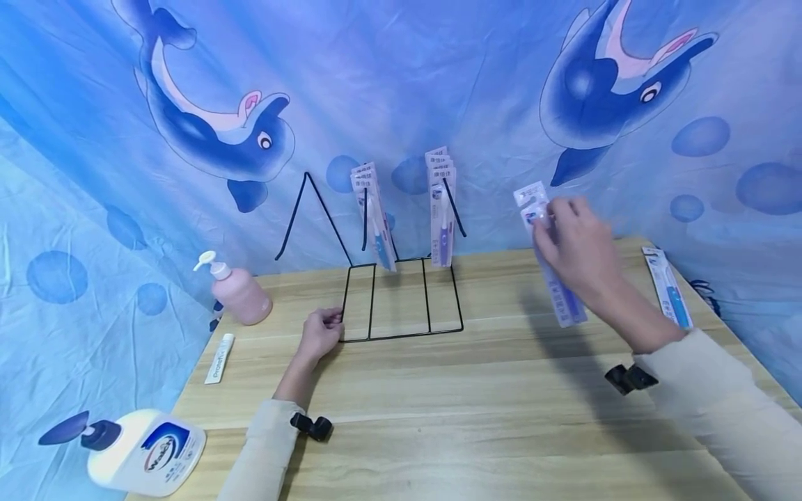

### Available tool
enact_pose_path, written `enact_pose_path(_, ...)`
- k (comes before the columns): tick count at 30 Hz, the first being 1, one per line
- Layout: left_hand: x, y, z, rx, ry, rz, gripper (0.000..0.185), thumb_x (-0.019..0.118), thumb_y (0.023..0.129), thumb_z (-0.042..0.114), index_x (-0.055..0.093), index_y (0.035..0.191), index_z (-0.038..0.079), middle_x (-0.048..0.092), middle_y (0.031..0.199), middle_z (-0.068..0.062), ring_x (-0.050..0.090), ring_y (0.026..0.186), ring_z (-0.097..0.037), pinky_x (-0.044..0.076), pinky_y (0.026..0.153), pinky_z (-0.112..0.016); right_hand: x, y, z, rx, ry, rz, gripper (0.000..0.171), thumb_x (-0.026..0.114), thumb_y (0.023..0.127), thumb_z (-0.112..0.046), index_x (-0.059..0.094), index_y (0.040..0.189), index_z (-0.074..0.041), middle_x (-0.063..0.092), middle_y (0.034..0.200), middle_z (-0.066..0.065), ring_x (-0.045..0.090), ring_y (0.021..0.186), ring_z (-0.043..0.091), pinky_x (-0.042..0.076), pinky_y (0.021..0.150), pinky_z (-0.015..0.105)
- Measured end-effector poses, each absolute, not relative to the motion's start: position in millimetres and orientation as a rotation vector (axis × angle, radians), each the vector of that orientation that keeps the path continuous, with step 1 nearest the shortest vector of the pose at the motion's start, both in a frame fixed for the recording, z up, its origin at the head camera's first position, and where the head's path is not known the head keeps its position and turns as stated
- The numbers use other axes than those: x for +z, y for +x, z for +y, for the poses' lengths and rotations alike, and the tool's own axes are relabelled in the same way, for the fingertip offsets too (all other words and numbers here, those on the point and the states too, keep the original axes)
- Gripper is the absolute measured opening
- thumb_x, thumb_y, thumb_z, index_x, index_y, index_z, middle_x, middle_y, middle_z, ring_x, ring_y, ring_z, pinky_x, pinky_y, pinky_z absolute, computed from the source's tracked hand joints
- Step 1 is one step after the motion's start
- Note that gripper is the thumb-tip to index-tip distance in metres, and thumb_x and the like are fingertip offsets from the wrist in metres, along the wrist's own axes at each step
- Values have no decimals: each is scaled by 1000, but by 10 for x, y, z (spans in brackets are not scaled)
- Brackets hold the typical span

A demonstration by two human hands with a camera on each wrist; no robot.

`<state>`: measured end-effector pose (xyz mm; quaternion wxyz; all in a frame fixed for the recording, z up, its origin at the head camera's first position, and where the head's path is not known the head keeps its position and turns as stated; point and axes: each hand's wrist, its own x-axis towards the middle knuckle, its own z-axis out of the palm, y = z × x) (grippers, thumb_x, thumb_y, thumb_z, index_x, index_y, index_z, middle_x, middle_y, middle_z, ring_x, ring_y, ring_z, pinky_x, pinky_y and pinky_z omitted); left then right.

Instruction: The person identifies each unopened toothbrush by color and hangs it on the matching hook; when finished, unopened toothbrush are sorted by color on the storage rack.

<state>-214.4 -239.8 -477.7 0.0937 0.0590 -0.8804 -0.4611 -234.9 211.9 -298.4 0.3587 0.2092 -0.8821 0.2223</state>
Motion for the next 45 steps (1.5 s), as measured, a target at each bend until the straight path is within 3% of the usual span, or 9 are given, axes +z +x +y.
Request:
enact_pose_path(6, -4802, -2134, -2404, -1352, 179, -2620, 44, 55, 77, -11, 64, 120, -13, 64, 98, -18, 63, 91, -29, 57, 83, -37, -2931, -2014, 1789, 656, 652, -2152, 19, 70, 88, -5, 63, 102, 7, 59, 92, 19, 64, 71, 28, 55, 51, 36)
enact_pose_path(11, -4800, -2144, -2404, -1351, 165, -2615, 43, 56, 78, -11, 63, 120, -13, 64, 98, -19, 63, 91, -29, 57, 84, -38, -2924, -1818, 1614, 731, 720, -2096, 17, 71, 86, -1, 64, 99, 6, 58, 90, 16, 67, 73, 23, 57, 54, 30)
enact_pose_path(17, -4801, -2156, -2414, -1347, 166, -2617, 42, 57, 78, -11, 63, 120, -13, 64, 99, -19, 63, 91, -29, 57, 83, -37, -2959, -1765, 1516, 776, 746, -2041, 17, 73, 82, -1, 65, 96, 4, 59, 89, 14, 68, 72, 21, 58, 54, 31)
enact_pose_path(24, -4803, -2152, -2418, -1369, 164, -2599, 42, 59, 79, -11, 63, 120, -13, 63, 98, -18, 62, 91, -29, 58, 82, -34, -3021, -1761, 1432, 791, 755, -2102, 15, 71, 86, -2, 64, 98, 4, 59, 90, 13, 68, 74, 20, 59, 55, 32)
enact_pose_path(31, -4806, -2150, -2411, -1360, 150, -2593, 42, 57, 78, -11, 64, 119, -14, 63, 97, -18, 62, 90, -28, 58, 81, -34, -3140, -1936, 1325, 854, 703, -2135, 14, 68, 90, -6, 63, 98, 5, 59, 91, 15, 67, 75, 25, 60, 56, 38)
enact_pose_path(39, -4782, -2144, -2409, -1385, 163, -2590, 42, 56, 79, -12, 63, 121, -13, 63, 100, -20, 62, 92, -29, 57, 83, -35, -3218, -2360, 1116, 965, 605, -2138, 17, 66, 91, -6, 59, 99, 6, 52, 91, 17, 62, 75, 29, 60, 58, 40)
enact_pose_path(45, -4797, -2141, -2414, -1376, 158, -2590, 41, 57, 78, -11, 64, 119, -14, 63, 98, -19, 63, 90, -28, 58, 82, -35, -3262, -2659, 970, 974, 603, -2077, 20, 64, 93, -13, 54, 99, 3, 44, 88, 15, 49, 70, 23, 49, 51, 35)
